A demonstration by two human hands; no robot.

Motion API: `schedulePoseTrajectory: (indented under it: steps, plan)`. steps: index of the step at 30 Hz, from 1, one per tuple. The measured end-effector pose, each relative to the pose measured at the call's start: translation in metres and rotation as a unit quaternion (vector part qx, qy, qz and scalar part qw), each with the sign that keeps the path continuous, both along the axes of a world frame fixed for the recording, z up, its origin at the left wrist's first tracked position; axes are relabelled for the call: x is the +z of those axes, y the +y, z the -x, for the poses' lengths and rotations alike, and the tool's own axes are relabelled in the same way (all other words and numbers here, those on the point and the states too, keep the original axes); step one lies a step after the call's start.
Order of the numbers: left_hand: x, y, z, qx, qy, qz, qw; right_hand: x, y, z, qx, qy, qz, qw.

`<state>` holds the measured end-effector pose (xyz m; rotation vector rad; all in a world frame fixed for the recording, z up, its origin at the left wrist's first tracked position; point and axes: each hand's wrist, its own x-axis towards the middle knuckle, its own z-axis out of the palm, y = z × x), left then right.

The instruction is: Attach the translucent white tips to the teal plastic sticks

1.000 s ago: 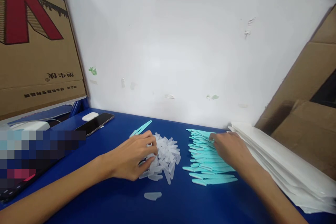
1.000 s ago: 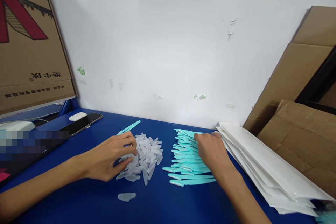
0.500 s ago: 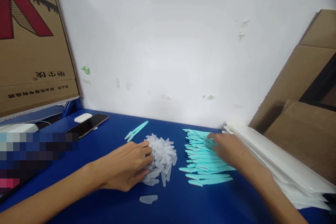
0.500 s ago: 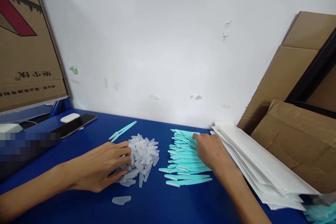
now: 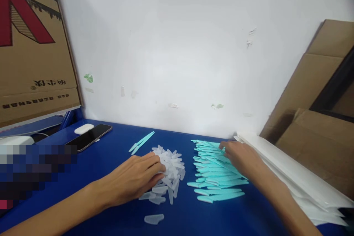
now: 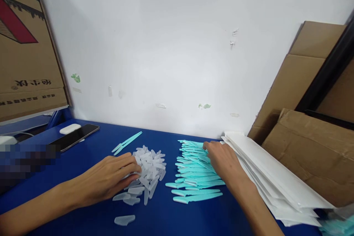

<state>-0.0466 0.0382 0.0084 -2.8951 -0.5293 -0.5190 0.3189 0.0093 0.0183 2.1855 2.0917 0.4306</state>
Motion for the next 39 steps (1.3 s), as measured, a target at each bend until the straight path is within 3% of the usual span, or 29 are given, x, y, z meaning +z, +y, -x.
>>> schedulePoseTrajectory:
  steps: [7,12,18,27,39]
  plan:
    - [-0.008,0.003,-0.001,0.033,-0.081,0.033,0.996,0.003,0.000,0.002,0.020,0.052,-0.022,0.998]
    - [-0.014,0.008,0.000,0.052,-0.145,-0.009,0.988,0.006,-0.003,0.020,0.113,0.111,-0.093,0.983]
    - [-0.020,0.017,0.002,0.082,-0.193,-0.027,0.977,0.007,-0.017,0.062,0.229,0.214,-0.112,0.943]
    - [-0.017,0.013,0.000,0.070,-0.194,0.016,0.978,0.007,-0.023,0.083,0.305,0.169,-0.161,0.923]
    - [-0.017,0.004,-0.003,0.038,-0.190,0.034,0.980,0.001,-0.025,0.093,0.326,0.145,-0.143,0.923]
